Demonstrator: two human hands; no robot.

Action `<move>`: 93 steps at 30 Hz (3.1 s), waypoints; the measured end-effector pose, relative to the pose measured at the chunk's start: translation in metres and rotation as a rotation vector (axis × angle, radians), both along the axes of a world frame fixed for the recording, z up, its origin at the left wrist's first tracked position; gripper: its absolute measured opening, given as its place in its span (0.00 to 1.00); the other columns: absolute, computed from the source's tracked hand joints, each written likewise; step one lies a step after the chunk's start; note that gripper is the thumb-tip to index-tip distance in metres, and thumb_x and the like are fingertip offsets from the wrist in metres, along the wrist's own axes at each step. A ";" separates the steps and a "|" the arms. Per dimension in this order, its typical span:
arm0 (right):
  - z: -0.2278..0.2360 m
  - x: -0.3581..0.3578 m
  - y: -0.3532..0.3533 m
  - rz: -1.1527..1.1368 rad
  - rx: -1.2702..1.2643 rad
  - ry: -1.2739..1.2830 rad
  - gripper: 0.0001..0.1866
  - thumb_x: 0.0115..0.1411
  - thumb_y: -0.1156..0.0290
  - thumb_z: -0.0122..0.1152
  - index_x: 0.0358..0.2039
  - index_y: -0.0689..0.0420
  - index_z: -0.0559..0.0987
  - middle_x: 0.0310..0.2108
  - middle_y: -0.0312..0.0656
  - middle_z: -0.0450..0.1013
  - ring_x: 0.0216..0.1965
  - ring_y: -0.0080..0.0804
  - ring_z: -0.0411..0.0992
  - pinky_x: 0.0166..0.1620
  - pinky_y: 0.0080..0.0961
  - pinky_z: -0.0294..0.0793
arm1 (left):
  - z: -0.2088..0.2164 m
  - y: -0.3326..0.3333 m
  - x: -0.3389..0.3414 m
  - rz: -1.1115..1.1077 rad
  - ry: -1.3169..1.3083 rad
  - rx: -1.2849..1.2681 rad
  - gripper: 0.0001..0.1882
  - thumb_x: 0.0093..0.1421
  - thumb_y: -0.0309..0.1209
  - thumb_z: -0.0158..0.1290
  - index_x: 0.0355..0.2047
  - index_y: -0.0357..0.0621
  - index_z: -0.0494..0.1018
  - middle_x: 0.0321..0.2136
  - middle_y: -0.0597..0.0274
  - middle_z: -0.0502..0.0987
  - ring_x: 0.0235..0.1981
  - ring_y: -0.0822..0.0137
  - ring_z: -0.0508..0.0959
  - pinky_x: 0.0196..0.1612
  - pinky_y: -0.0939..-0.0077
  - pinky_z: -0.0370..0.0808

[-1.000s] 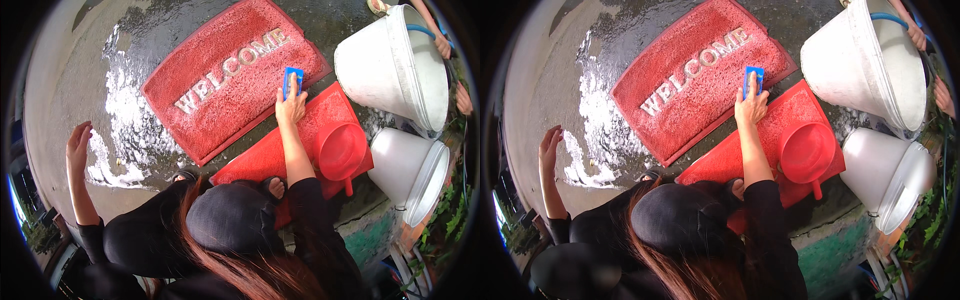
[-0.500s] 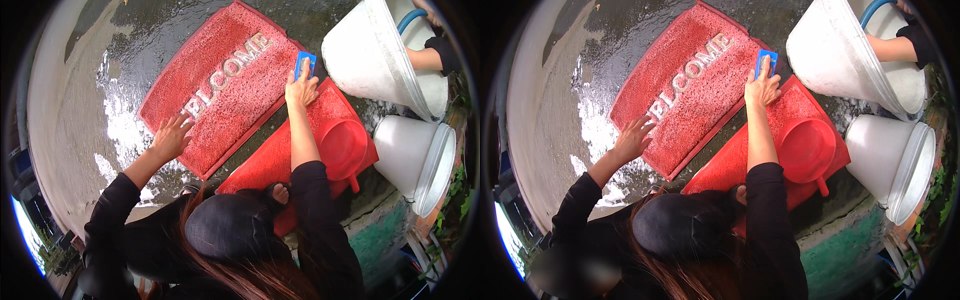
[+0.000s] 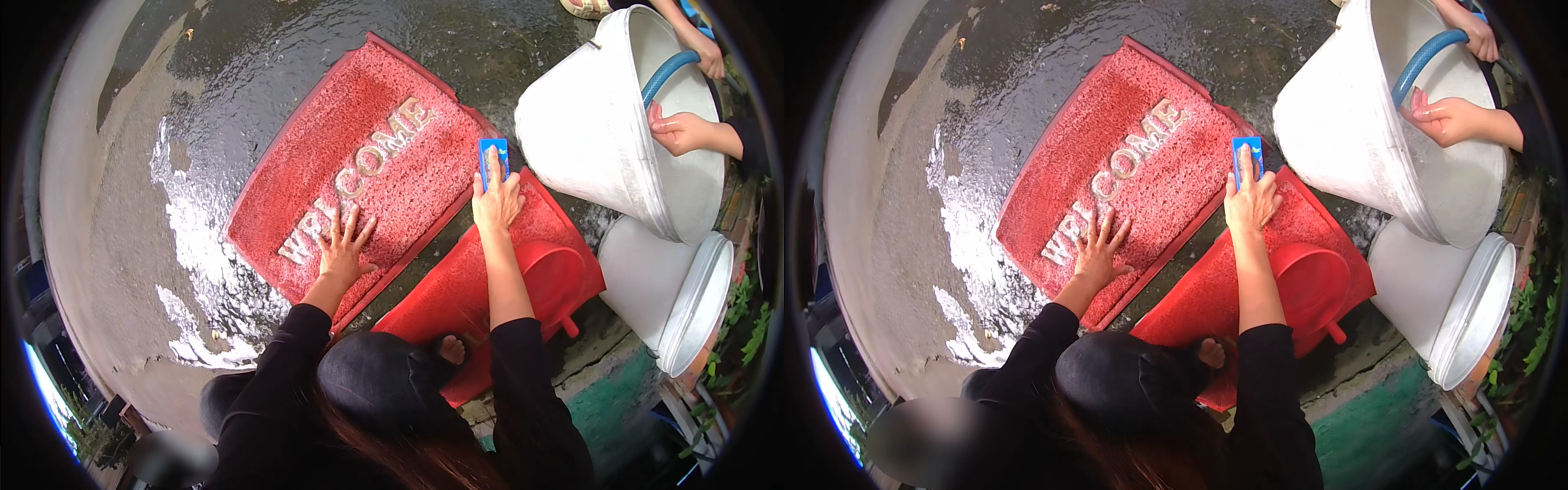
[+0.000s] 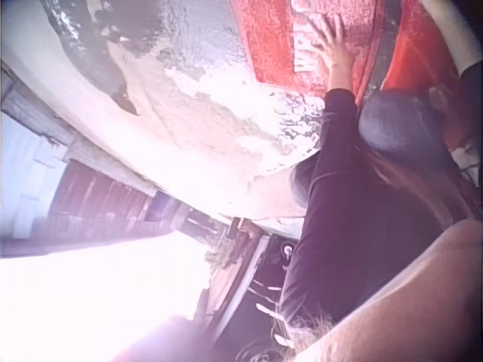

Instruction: The person scrubs two red welcome mats with a blue sponge and soapy water, then rinses them with a hose. The person flips the mats to clean both sides and repeatedly pours water over them to remove soap.

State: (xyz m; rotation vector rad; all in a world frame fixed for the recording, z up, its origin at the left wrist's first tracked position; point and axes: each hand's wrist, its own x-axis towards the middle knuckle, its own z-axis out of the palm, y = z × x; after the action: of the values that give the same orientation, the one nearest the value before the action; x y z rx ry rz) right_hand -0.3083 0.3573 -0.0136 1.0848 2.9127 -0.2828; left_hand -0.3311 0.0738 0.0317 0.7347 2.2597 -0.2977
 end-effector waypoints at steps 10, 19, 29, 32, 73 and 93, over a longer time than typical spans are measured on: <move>0.012 -0.070 0.016 -0.050 0.081 0.028 0.32 0.51 0.54 0.59 0.57 0.31 0.63 0.32 0.46 0.64 0.31 0.42 0.69 0.35 0.40 0.65 | 0.003 0.011 -0.008 -0.030 0.009 0.031 0.54 0.43 0.61 0.56 0.64 0.74 0.35 0.66 0.63 0.29 0.65 0.46 0.31 0.55 0.35 0.57; 0.007 -0.013 0.002 -0.365 -0.043 0.054 0.31 0.53 0.52 0.57 0.58 0.32 0.61 0.31 0.48 0.63 0.27 0.45 0.69 0.30 0.43 0.69 | -0.003 0.004 -0.004 -0.015 0.037 0.039 0.54 0.42 0.61 0.56 0.64 0.75 0.37 0.66 0.64 0.30 0.65 0.47 0.32 0.56 0.35 0.56; 0.013 0.087 -0.121 0.016 -0.165 0.013 0.32 0.51 0.52 0.58 0.58 0.31 0.62 0.29 0.46 0.61 0.25 0.44 0.69 0.29 0.41 0.69 | -0.007 0.002 -0.001 0.005 0.021 0.004 0.54 0.42 0.61 0.57 0.64 0.76 0.37 0.66 0.65 0.29 0.65 0.48 0.31 0.56 0.35 0.55; 0.007 0.007 -0.037 -0.156 -0.044 0.076 0.32 0.53 0.53 0.57 0.58 0.33 0.60 0.31 0.50 0.63 0.28 0.48 0.71 0.30 0.43 0.71 | -0.004 0.006 -0.004 -0.019 0.023 -0.015 0.54 0.42 0.60 0.57 0.64 0.76 0.37 0.66 0.66 0.29 0.65 0.48 0.31 0.56 0.35 0.55; 0.091 0.141 -0.128 0.450 -0.445 -0.047 0.43 0.45 0.49 0.65 0.60 0.33 0.56 0.44 0.53 0.61 0.44 0.52 0.67 0.46 0.49 0.62 | -0.023 -0.044 0.057 0.839 0.099 0.587 0.25 0.58 0.42 0.46 0.54 0.47 0.63 0.48 0.47 0.71 0.49 0.49 0.71 0.51 0.63 0.67; 0.142 0.220 0.025 -0.236 -0.271 -0.203 0.35 0.55 0.59 0.55 0.60 0.57 0.56 0.35 0.54 0.74 0.34 0.46 0.74 0.37 0.43 0.71 | 0.003 0.032 0.089 0.298 0.080 0.566 0.34 0.51 0.28 0.48 0.60 0.53 0.54 0.60 0.59 0.57 0.60 0.55 0.57 0.57 0.54 0.60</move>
State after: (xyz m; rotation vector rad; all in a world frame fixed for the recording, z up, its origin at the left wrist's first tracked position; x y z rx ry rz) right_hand -0.0882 0.3822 0.1289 1.3211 2.4823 -0.5211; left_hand -0.2419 0.1055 0.0346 0.6510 2.5105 0.4814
